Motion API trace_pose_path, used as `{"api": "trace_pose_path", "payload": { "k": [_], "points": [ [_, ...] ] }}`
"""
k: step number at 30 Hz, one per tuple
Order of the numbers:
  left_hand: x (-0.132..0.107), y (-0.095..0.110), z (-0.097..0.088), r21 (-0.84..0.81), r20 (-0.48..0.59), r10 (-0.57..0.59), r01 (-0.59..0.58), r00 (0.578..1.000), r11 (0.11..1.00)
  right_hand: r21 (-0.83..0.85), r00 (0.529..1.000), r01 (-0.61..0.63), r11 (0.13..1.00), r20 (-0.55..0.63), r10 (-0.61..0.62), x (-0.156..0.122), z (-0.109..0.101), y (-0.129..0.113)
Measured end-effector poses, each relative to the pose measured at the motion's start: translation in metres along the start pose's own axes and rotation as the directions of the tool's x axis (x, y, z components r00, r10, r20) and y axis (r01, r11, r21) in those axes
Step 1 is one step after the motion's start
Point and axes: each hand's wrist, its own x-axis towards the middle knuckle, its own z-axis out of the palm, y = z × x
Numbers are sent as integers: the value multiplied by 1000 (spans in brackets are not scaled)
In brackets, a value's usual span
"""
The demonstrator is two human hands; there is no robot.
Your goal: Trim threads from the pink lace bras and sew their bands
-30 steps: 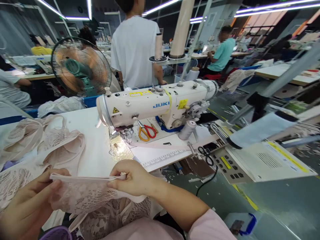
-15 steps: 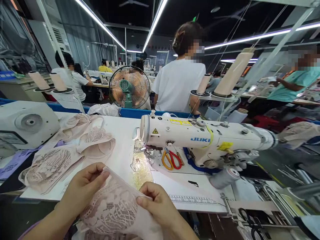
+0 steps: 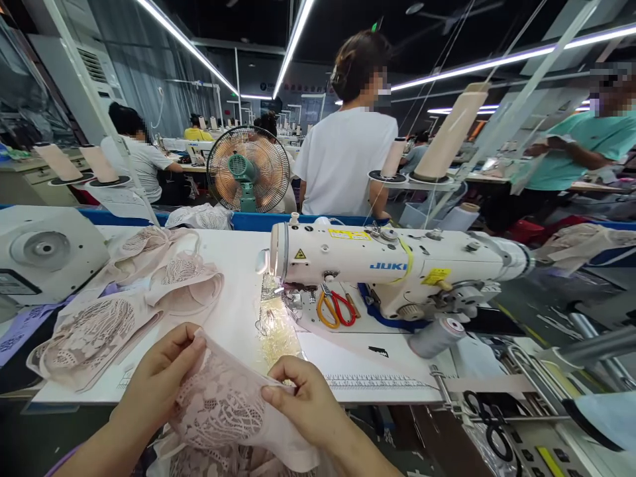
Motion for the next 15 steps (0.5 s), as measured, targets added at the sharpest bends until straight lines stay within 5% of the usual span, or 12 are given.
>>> {"api": "trace_pose_path", "payload": {
  "k": [5,9,15],
  "points": [
    [3,5,-5,163,-18,70,-66,997,984,-47,1000,13,999,6,-12,1,-2,-3],
    [12,17,-20,316,181,37,-93,983,944,-104,999,43,994,16,-42,-2,-7,-8],
    [25,45,-33,551,504,-176,-158,845,820,-334,943,323,885,192,-272,-4,-15,-17]
  ]
}}
